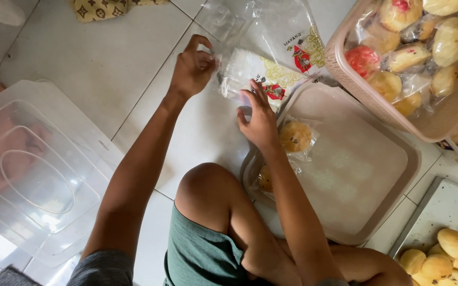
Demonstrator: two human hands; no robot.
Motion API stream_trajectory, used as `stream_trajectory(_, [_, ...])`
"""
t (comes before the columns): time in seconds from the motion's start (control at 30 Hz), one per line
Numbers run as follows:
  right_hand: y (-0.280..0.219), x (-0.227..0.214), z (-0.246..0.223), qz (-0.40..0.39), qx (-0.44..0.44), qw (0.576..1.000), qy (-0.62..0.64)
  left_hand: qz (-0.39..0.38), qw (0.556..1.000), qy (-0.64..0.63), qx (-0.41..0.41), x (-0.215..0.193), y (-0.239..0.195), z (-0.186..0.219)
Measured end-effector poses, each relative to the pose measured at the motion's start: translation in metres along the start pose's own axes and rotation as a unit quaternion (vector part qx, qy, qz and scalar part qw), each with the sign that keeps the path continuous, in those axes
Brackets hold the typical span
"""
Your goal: The person picks up a pastry from a tray by hand and places it into a small clear plastic bag, سپس repeating the process for other pastries.
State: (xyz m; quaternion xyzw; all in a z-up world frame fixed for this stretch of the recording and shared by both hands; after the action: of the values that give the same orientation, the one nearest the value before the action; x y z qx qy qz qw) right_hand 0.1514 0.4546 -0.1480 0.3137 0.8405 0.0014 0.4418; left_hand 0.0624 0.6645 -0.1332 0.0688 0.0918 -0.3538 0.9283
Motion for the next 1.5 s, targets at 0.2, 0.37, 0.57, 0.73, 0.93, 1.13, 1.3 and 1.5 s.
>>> stream_trajectory(0.2, [0.000, -0.002, 0.003, 0.008, -0.003, 1.000, 0.001, 0.083, 0.993, -0.052, 0.069, -0.034, -0.010, 0.048])
stream_trajectory(0.37, [0.000, 0.004, 0.015, -0.028, 0.007, 0.999, -0.037, 0.155, 0.957, -0.146, 0.197, -0.062, -0.019, 0.096])
stream_trajectory(0.57, [0.007, -0.041, -0.033, -0.047, 0.131, 0.943, 0.301, 0.079, 0.939, -0.301, 0.150, -0.076, -0.066, 0.206])
stream_trajectory(0.73, [-0.039, -0.115, -0.103, -0.113, 0.044, 0.667, 0.736, -0.089, 0.901, -0.424, 0.014, -0.015, -0.123, 0.250])
stream_trajectory(0.93, [-0.190, -0.161, -0.011, 0.154, 0.273, 0.707, 0.634, -0.026, 0.933, -0.358, 0.008, 0.021, -0.181, 0.251])
stream_trajectory(1.13, [-0.282, -0.233, -0.039, 0.244, 0.408, 0.711, 0.518, -0.074, 0.927, 0.119, 0.349, 0.097, -0.299, 0.270])
stream_trajectory(1.3, [-0.315, -0.276, -0.093, 0.239, 0.427, 0.689, 0.534, -0.200, 0.913, 0.046, 0.353, 0.157, -0.348, 0.262])
stream_trajectory(1.5, [-0.338, -0.347, -0.105, 0.239, 0.213, 0.920, 0.228, -0.290, 0.918, -0.256, -0.092, 0.187, -0.363, 0.259])
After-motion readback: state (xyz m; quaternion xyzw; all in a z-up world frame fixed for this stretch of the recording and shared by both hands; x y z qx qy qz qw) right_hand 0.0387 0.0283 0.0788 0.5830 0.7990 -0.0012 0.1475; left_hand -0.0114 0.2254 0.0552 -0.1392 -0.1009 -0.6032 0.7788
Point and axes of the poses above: each hand's wrist, its own y-axis towards the middle knuckle, its own x-axis out of the palm, z = x × y, the point moved 3 cm from there along y, towards the middle knuckle, and after that the axes turned 9 degrees about z, right-handed, at the moved point
